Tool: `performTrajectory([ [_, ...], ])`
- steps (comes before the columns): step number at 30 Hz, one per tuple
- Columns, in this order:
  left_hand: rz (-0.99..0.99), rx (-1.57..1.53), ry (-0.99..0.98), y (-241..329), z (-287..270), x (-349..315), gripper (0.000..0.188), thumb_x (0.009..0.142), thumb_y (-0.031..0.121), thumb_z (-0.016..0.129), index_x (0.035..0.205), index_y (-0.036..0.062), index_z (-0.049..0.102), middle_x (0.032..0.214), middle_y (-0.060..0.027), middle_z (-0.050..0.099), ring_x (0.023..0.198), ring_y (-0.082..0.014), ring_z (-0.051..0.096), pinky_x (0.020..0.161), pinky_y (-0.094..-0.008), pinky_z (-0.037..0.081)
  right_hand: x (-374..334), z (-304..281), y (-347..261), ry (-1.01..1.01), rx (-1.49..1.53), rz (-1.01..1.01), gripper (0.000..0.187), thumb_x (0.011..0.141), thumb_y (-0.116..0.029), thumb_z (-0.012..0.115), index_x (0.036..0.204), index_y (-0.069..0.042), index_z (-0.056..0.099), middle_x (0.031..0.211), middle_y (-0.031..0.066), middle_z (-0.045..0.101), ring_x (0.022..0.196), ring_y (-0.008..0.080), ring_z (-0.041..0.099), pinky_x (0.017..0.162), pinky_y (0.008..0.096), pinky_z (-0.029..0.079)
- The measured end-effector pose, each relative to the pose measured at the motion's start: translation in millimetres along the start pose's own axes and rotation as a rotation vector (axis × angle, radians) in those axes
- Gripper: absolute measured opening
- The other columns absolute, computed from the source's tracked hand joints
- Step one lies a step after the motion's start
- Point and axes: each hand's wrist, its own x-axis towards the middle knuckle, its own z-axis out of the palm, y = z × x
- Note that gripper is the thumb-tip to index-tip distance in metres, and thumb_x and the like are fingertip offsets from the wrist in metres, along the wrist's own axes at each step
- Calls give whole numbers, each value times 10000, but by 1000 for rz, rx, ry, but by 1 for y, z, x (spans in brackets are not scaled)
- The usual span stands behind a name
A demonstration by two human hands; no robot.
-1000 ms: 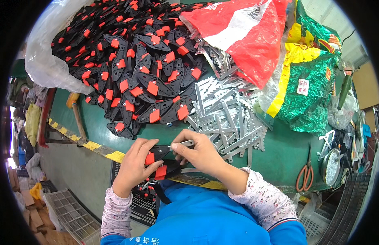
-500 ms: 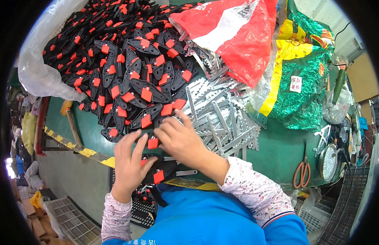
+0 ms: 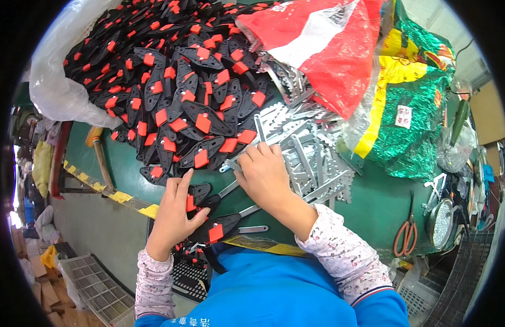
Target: The person repeatedly picks black plastic clamp bodies with red inserts and metal serrated blades from piles on a green workbench, inserts each blade into a clamp, and places the assembled units into a black basket. The process continues with consistent hand motions and no visible change in method.
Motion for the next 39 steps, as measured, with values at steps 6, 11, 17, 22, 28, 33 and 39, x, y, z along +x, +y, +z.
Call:
performTrajectory([
  [6,27,41,-21,-21,-1,-10,778,852,115,814,1529,-22,456,1202,-200,556,1101,-402,556,997,-471,472,3,-19,-24,-120,592,160,108,1000,-86,687,1090,-26,686,987,159,701,913,388,705,782,435,562],
  [11,52,30,5,-21,-5,-10,756,836,109,814,1502,-15,477,1148,-191,571,1061,-392,564,969,-472,486,-2,-12,-29,-220,523,78,100,986,-119,698,1047,-40,700,930,140,695,880,379,696,760,450,561],
  [17,74,108,24,-20,-16,-6,780,792,37,816,1501,28,492,1128,-182,564,1055,-389,570,957,-468,496,-2,-14,-36,-90,369,52,73,960,-130,712,997,-66,708,873,108,676,811,358,687,707,465,550],
  [22,92,158,-27,-15,-22,-8,803,782,37,814,1518,34,491,1128,-171,571,1056,-375,577,956,-469,498,4,-21,-32,-141,387,-17,82,949,-145,709,975,-68,700,871,97,686,809,346,697,705,462,559],
  [28,162,135,-112,-2,-25,-5,828,761,71,859,1506,32,500,1183,-175,603,1102,-379,591,977,-465,507,-1,-19,-32,-206,375,-127,160,903,-185,775,993,-74,702,904,84,686,868,329,686,751,466,544],
  [33,175,78,-39,-14,-26,-11,705,779,108,863,1409,7,564,1204,-191,656,1113,-383,635,970,-464,534,0,-34,-10,-201,72,-207,245,806,-266,826,937,-109,692,871,56,634,882,264,665,767,398,496],
  [39,196,-15,-75,2,-17,-4,638,826,145,852,1384,0,578,1183,-193,648,1099,-386,635,958,-458,540,0,-25,-29,-209,172,-286,318,785,-265,833,1011,-107,674,924,51,603,914,252,658,789,393,502],
])
